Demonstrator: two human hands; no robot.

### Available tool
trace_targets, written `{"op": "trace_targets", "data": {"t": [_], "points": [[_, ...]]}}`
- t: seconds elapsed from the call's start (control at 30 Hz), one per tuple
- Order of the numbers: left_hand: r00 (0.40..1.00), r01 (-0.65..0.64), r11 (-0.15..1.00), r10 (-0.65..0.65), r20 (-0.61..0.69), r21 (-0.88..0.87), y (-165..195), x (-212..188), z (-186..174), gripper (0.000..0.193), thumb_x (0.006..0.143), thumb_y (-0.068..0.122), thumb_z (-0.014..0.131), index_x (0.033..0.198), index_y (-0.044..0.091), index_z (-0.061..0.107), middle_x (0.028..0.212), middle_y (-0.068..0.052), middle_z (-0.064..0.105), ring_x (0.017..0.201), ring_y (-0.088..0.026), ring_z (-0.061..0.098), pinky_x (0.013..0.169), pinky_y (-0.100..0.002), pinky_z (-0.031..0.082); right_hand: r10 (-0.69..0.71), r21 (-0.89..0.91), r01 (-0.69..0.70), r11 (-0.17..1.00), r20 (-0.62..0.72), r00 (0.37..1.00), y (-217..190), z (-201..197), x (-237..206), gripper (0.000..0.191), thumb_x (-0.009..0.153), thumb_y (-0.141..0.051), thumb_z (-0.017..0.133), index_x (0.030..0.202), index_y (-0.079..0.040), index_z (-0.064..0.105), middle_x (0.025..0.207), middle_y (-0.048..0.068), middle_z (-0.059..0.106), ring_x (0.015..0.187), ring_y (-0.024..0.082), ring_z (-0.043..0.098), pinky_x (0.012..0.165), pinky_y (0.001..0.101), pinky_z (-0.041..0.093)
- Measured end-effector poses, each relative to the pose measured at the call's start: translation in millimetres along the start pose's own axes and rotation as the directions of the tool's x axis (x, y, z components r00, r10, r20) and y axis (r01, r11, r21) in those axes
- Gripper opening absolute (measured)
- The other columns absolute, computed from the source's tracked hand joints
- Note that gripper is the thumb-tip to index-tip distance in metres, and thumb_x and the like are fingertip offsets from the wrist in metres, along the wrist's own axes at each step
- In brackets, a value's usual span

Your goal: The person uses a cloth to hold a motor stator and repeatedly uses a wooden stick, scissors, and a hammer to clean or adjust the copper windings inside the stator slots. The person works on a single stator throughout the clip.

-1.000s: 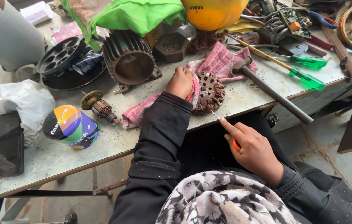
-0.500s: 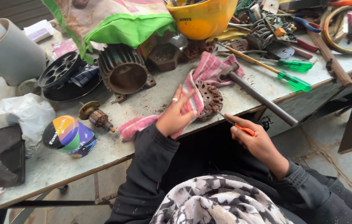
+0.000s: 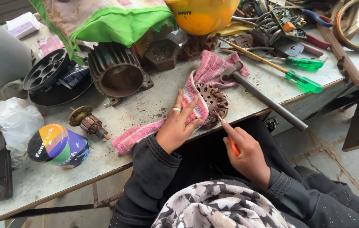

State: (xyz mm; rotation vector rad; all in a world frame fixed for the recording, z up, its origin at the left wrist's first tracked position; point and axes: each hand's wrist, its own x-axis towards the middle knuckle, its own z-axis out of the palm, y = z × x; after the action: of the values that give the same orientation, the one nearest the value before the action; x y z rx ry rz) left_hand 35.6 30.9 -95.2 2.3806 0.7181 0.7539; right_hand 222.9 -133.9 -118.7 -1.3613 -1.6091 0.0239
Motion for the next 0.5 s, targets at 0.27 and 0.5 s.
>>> {"op": "trace_targets", "data": {"t": [0.27, 0.5], "points": [[1.000, 0.019, 0.998, -0.019, 0.013, -0.056, -2, 0, -2, 0.071, 0.097, 0.037, 0.070, 0.157, 0.009, 0.042, 0.166, -0.039, 0.010, 0.153, -0.051, 0.025, 0.121, -0.047, 0.030, -0.044, -0.470, 0.150, 0.870, 0.228, 0.973, -16, -16, 20, 0.070, 0.076, -0.002, 0.069, 0.144, -0.005, 0.059, 0.079, 0.008, 0.054, 0.071, 0.025, 0.060, 0.055, 0.0385, 0.049], [0.999, 0.048, 0.999, -0.048, -0.006, 0.011, 3, -2, -2, 0.071, 0.096, 0.036, 0.069, 0.156, 0.009, 0.043, 0.167, -0.036, 0.014, 0.154, -0.049, 0.021, 0.123, -0.050, 0.024, -0.022, -0.297, 0.056, 0.953, 0.115, 0.993, -12, -34, 6, 0.057, 0.086, -0.005, 0.069, 0.142, -0.012, 0.060, 0.084, 0.007, 0.058, 0.075, 0.025, 0.061, 0.066, 0.0392, 0.051]]}}
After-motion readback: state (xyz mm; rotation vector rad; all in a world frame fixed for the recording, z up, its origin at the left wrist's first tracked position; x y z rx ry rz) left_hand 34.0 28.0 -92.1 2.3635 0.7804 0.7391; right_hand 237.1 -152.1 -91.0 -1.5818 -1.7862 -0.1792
